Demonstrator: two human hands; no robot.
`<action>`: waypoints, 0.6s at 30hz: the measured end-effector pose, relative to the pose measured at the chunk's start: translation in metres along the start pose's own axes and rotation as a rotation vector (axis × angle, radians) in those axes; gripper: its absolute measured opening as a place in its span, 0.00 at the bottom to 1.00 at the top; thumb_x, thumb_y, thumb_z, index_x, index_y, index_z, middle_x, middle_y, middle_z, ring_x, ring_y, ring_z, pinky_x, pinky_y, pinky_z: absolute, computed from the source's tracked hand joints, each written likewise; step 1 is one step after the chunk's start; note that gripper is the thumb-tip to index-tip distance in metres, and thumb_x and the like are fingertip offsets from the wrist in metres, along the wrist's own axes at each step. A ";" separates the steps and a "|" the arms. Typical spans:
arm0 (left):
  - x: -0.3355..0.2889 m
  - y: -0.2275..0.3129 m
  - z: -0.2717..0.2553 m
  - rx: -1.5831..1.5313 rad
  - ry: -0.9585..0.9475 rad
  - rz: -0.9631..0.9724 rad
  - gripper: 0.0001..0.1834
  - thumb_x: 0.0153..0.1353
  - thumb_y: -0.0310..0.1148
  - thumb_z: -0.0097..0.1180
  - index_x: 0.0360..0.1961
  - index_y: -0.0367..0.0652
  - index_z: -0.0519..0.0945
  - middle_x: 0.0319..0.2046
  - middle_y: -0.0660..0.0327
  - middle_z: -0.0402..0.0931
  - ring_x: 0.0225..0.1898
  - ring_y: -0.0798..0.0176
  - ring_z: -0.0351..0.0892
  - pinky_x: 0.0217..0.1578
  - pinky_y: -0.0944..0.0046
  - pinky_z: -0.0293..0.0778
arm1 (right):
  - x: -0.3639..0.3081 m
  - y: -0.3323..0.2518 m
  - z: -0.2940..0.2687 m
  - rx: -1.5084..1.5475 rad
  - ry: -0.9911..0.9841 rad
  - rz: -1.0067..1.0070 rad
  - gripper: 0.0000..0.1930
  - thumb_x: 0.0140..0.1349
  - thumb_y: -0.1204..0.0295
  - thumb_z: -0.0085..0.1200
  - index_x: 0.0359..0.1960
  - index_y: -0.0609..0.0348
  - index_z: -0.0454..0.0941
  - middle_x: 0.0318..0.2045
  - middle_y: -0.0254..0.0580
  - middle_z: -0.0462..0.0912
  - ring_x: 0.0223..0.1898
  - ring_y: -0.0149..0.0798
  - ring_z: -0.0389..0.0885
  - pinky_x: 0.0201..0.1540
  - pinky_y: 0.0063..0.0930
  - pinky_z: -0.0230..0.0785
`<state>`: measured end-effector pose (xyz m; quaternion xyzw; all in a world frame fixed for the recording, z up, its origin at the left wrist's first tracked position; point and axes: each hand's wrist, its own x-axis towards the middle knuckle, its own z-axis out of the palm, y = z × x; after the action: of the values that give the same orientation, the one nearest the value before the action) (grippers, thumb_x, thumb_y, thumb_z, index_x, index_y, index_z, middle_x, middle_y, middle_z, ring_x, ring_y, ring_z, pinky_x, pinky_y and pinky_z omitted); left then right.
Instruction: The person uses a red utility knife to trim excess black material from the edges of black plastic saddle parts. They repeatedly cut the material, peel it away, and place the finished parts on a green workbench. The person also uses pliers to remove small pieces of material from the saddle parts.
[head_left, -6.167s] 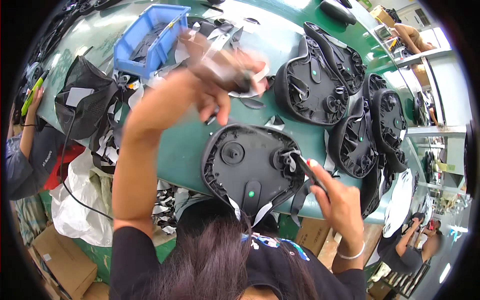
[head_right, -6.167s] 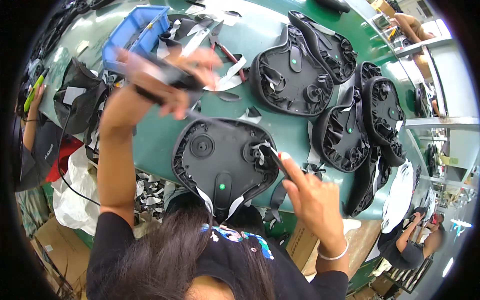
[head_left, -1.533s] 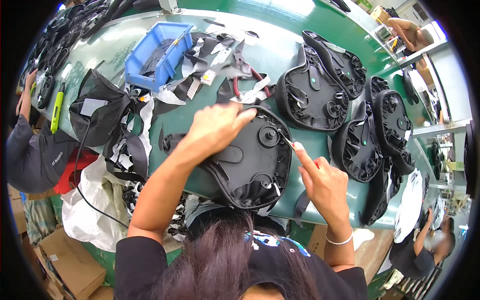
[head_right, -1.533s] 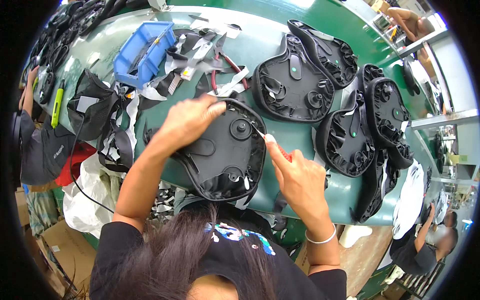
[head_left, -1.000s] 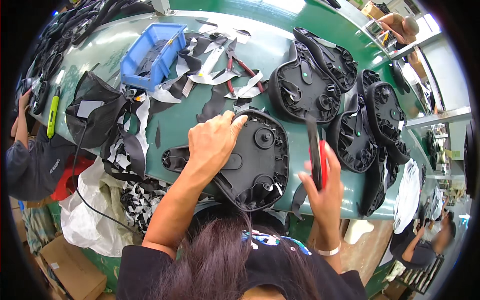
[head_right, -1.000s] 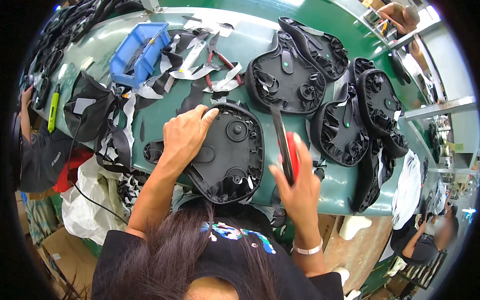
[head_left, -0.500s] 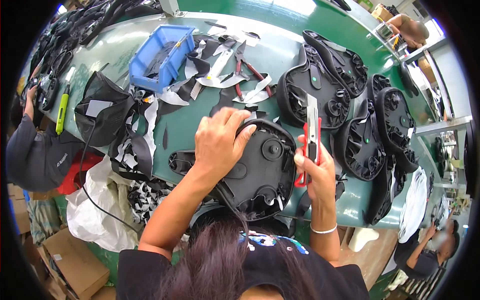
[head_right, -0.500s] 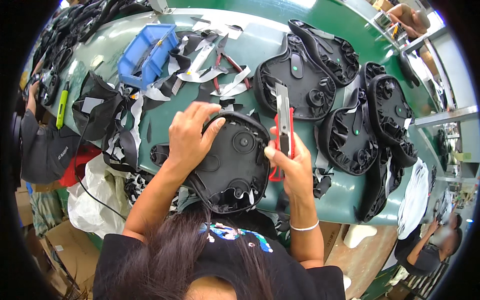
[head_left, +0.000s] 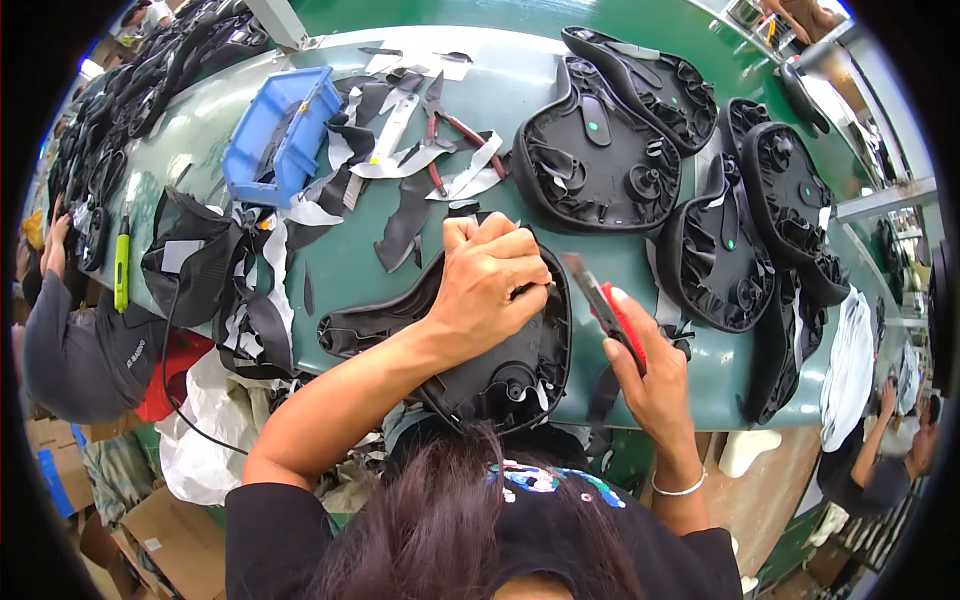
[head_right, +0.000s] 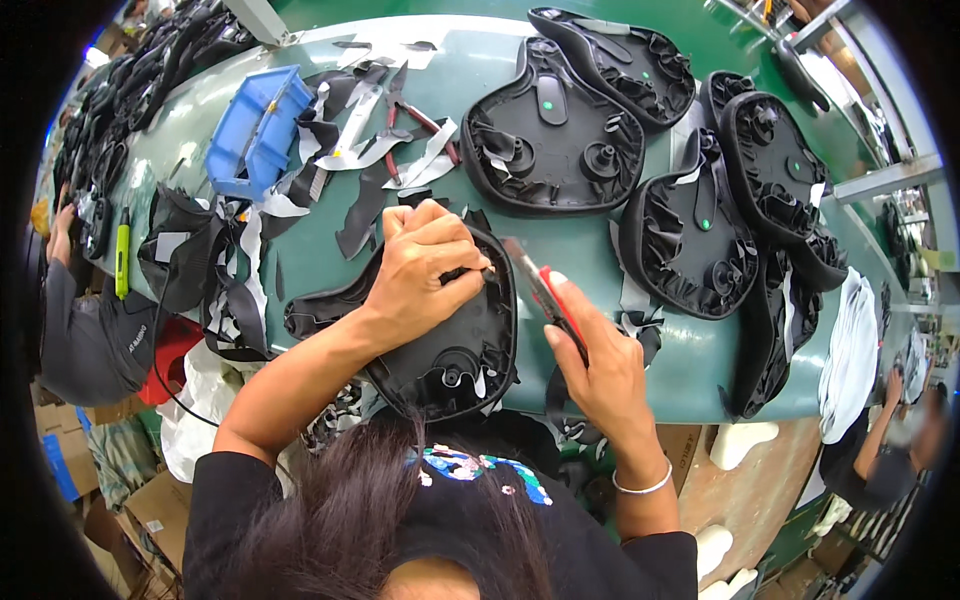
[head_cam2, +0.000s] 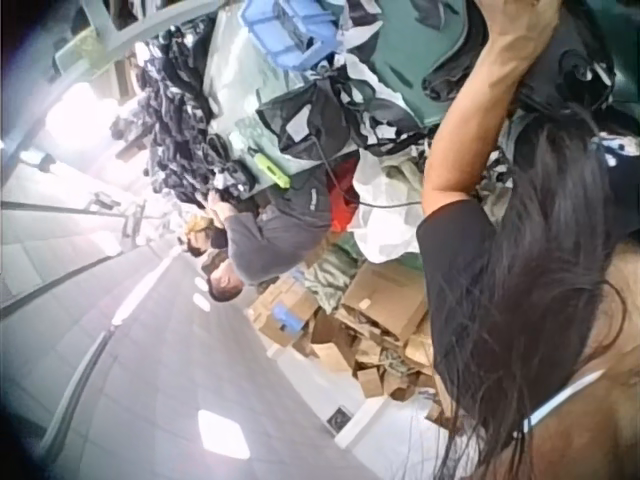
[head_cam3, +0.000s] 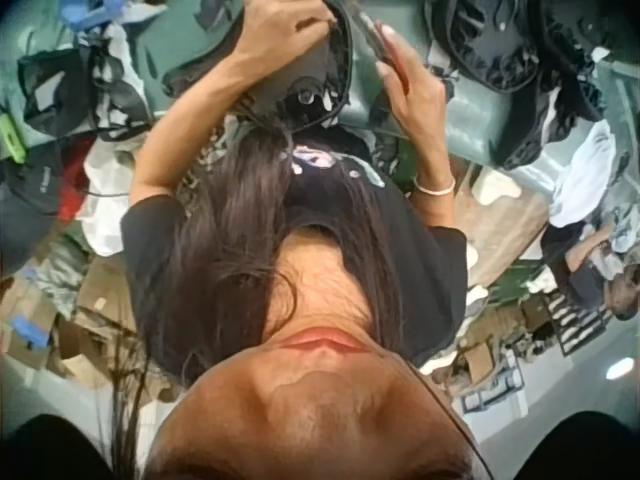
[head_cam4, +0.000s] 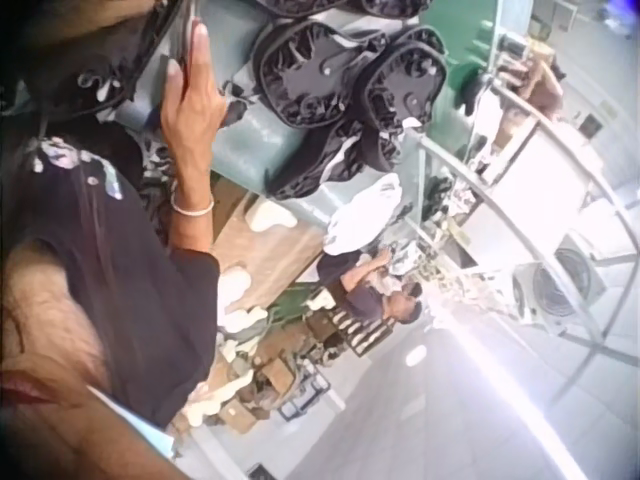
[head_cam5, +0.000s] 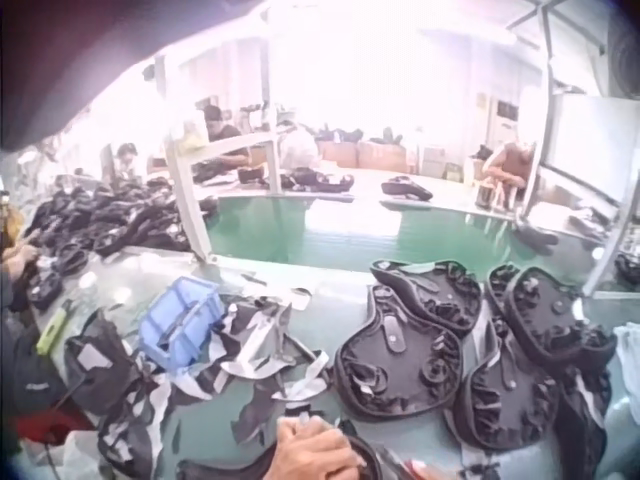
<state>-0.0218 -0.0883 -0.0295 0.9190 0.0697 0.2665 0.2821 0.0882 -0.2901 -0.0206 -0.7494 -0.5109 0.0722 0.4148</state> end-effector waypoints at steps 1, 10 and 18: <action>0.000 -0.001 0.001 -0.011 -0.003 0.001 0.04 0.42 0.28 0.62 0.22 0.48 0.81 0.25 0.72 0.73 0.35 0.68 0.69 0.42 0.60 0.52 | -0.003 -0.003 -0.001 0.008 -0.029 0.018 0.24 0.58 0.74 0.57 0.58 0.54 0.70 0.36 0.51 0.83 0.30 0.50 0.82 0.31 0.38 0.73; 0.000 -0.013 -0.019 -0.516 0.011 -0.065 0.06 0.51 0.34 0.63 0.24 0.45 0.81 0.25 0.66 0.73 0.35 0.65 0.70 0.41 0.65 0.59 | -0.020 -0.033 -0.009 -0.089 -0.200 0.212 0.24 0.58 0.74 0.58 0.58 0.57 0.70 0.38 0.52 0.80 0.33 0.51 0.81 0.34 0.33 0.72; 0.000 -0.009 -0.013 -0.279 0.098 -0.002 0.04 0.56 0.31 0.56 0.32 0.44 0.78 0.29 0.63 0.69 0.37 0.61 0.68 0.43 0.60 0.57 | -0.021 -0.050 -0.015 -0.245 -0.272 0.231 0.25 0.58 0.71 0.57 0.59 0.50 0.71 0.22 0.46 0.75 0.20 0.48 0.75 0.22 0.38 0.63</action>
<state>-0.0285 -0.0740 -0.0252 0.8565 0.0465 0.3181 0.4037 0.0512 -0.3086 0.0168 -0.8311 -0.4780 0.1571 0.2369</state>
